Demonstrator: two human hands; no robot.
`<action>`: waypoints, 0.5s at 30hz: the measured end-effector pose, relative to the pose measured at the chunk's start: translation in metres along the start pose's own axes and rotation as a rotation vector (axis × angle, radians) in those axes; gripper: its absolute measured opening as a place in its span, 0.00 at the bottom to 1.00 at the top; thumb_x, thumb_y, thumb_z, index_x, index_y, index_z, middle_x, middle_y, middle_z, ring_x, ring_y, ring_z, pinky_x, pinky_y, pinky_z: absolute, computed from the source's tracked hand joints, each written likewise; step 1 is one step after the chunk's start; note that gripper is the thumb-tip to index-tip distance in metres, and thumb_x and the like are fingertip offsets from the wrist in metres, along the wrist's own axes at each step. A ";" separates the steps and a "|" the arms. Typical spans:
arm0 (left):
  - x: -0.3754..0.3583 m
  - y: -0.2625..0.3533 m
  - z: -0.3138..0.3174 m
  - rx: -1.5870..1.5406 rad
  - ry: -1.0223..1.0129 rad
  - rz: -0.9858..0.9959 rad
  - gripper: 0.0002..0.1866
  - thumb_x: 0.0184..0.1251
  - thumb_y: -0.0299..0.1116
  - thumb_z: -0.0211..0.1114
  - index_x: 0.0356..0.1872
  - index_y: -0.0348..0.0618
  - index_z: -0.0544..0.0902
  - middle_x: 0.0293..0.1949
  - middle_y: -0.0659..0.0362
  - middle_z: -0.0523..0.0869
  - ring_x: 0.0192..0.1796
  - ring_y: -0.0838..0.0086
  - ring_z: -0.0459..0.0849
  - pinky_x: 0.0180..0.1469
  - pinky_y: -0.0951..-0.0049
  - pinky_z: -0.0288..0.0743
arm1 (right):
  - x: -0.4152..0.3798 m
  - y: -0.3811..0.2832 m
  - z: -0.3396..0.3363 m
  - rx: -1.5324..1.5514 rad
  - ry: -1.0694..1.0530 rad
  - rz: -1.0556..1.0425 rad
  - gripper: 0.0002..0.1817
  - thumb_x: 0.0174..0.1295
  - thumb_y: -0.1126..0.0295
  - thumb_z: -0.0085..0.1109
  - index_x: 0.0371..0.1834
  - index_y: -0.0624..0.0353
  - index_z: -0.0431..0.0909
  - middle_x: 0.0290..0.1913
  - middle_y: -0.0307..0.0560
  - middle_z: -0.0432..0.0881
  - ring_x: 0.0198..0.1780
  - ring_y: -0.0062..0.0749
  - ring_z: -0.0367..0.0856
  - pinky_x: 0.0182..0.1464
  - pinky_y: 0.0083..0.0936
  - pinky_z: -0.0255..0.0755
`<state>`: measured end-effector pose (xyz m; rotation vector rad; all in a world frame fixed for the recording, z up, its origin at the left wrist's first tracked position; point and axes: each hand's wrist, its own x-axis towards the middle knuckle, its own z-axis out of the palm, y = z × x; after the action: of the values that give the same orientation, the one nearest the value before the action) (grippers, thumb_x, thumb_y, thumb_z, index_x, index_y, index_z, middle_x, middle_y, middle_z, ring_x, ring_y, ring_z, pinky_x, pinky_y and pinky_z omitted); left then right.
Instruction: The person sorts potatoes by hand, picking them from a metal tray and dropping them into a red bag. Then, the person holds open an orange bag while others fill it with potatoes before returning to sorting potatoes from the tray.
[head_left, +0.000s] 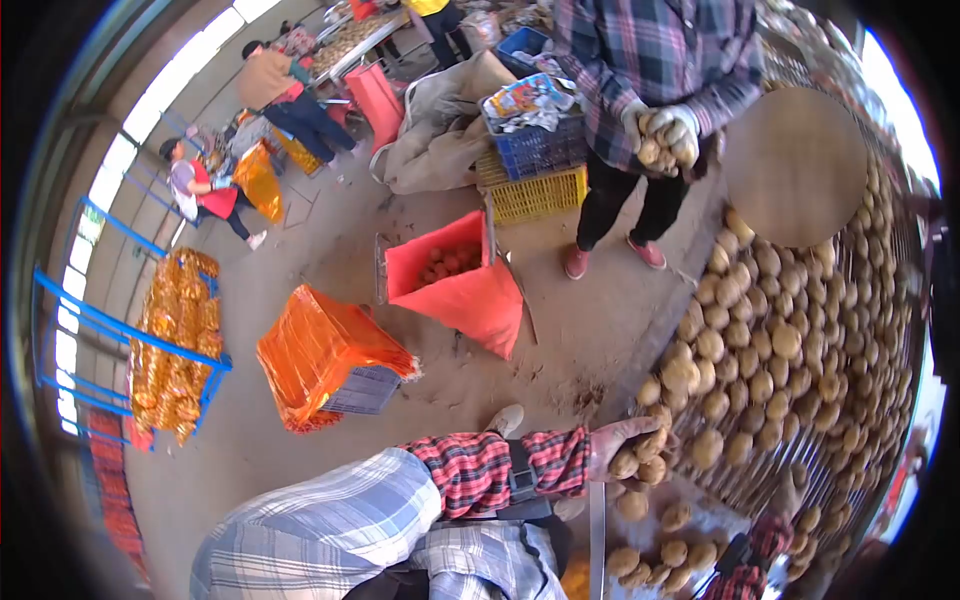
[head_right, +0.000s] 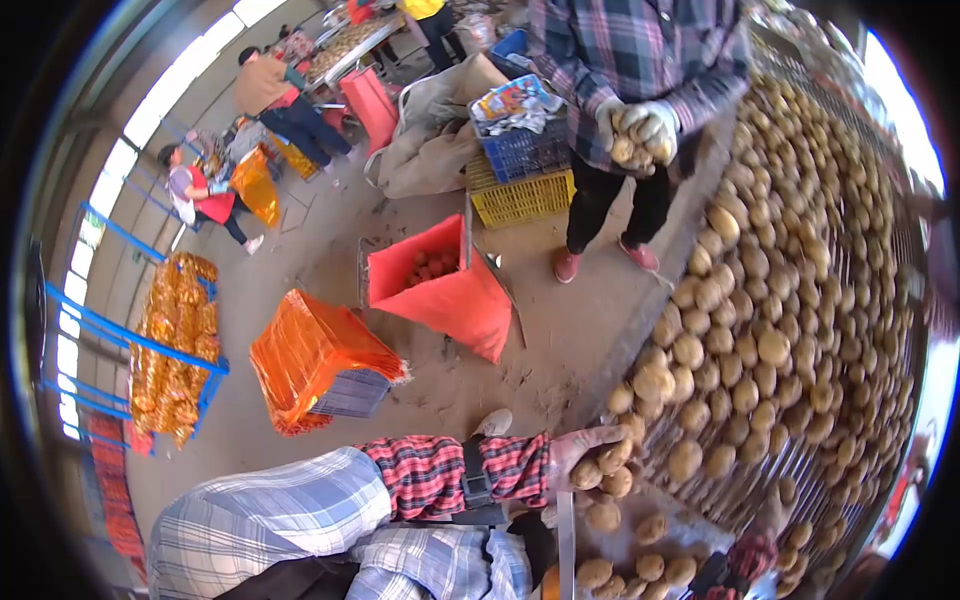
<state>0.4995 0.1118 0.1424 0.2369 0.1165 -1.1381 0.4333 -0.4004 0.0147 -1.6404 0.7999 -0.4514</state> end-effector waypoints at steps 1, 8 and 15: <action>-0.014 0.018 -0.010 0.007 -0.088 0.030 0.28 0.70 0.65 0.58 0.53 0.51 0.80 0.43 0.59 0.85 0.41 0.64 0.84 0.38 0.57 0.80 | -0.027 -0.032 0.010 0.021 0.065 0.056 0.18 0.69 0.63 0.63 0.59 0.53 0.74 0.43 0.45 0.85 0.38 0.32 0.84 0.43 0.27 0.81; -0.229 0.135 -0.058 -0.042 0.236 0.226 0.21 0.74 0.57 0.58 0.43 0.50 0.81 0.41 0.56 0.84 0.43 0.66 0.85 0.33 0.74 0.76 | -0.275 -0.171 0.238 0.095 -0.578 0.553 0.17 0.70 0.56 0.60 0.49 0.57 0.75 0.32 0.45 0.82 0.28 0.30 0.78 0.31 0.25 0.73; -0.466 0.147 -0.165 -0.265 0.824 0.297 0.13 0.71 0.44 0.61 0.33 0.46 0.81 0.23 0.61 0.78 0.24 0.67 0.78 0.30 0.63 0.76 | -0.385 -0.214 0.502 0.105 -1.416 0.657 0.22 0.70 0.48 0.57 0.39 0.60 0.75 0.22 0.45 0.78 0.18 0.28 0.72 0.20 0.24 0.65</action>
<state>0.4438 0.6233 0.0996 0.4589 0.9245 -0.6623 0.5632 0.2393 0.1571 -1.0881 0.1472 1.0361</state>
